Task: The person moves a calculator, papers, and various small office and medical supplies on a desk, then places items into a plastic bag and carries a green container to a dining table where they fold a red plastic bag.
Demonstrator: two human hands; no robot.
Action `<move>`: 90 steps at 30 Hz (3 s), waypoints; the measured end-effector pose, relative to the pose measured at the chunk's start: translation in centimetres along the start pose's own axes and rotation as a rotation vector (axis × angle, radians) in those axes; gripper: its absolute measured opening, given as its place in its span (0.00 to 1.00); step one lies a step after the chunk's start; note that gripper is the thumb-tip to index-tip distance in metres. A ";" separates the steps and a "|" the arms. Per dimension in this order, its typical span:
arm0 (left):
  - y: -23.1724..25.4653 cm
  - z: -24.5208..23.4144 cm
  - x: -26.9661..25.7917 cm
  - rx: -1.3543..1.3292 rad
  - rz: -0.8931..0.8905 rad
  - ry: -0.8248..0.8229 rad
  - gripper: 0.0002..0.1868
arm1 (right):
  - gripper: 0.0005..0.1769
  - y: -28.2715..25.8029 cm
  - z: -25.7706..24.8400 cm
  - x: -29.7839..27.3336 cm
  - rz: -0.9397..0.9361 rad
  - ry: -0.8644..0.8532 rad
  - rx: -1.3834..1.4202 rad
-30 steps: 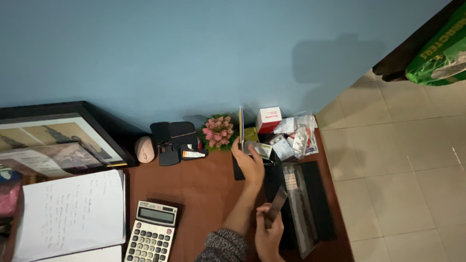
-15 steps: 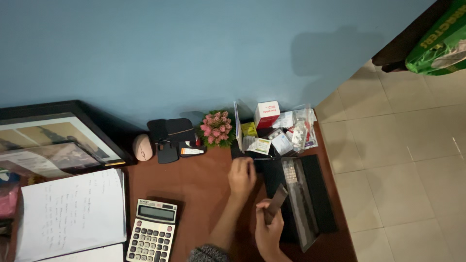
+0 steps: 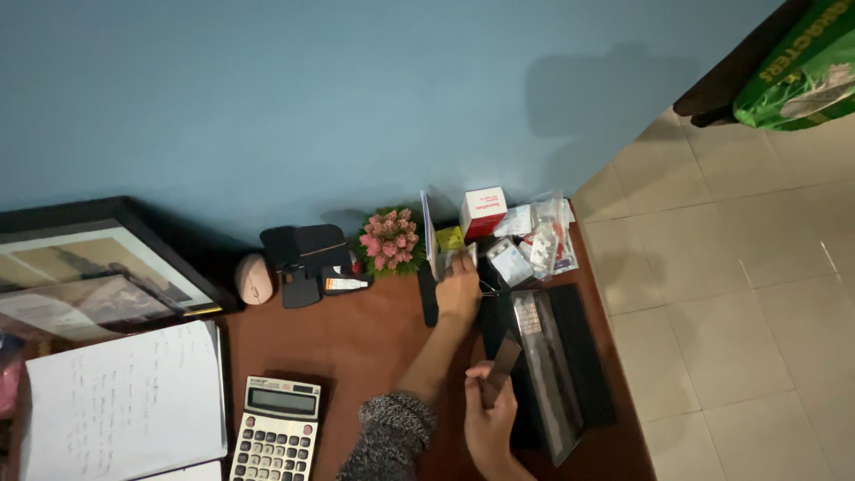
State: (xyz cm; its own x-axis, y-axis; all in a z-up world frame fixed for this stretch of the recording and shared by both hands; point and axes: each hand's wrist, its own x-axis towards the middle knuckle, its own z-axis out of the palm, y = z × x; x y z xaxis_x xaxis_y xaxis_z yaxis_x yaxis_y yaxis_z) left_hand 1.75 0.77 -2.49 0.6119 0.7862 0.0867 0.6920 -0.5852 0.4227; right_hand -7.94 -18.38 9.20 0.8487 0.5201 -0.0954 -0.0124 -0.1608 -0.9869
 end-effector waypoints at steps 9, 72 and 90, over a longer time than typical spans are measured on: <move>0.7 -3.0 0.5 -0.300 -0.187 0.256 0.23 | 0.05 0.3 0.1 -0.2 0.086 -0.014 0.051; 1.7 -12.4 -3.3 -0.474 0.237 0.356 0.27 | 0.09 0.5 -1.7 0.9 0.124 -0.052 0.224; -3.9 -12.9 -24.9 -0.877 -0.369 -0.022 0.17 | 0.31 -4.1 1.1 -1.6 0.067 -0.389 -0.069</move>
State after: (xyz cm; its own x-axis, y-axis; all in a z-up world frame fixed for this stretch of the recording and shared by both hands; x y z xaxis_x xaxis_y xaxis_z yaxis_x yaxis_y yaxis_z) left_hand -21.11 -13.98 5.30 0.4254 0.8825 -0.2007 0.3142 0.0640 0.9472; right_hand -9.87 -17.65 13.21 0.5835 0.7833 -0.2141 -0.0135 -0.2543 -0.9670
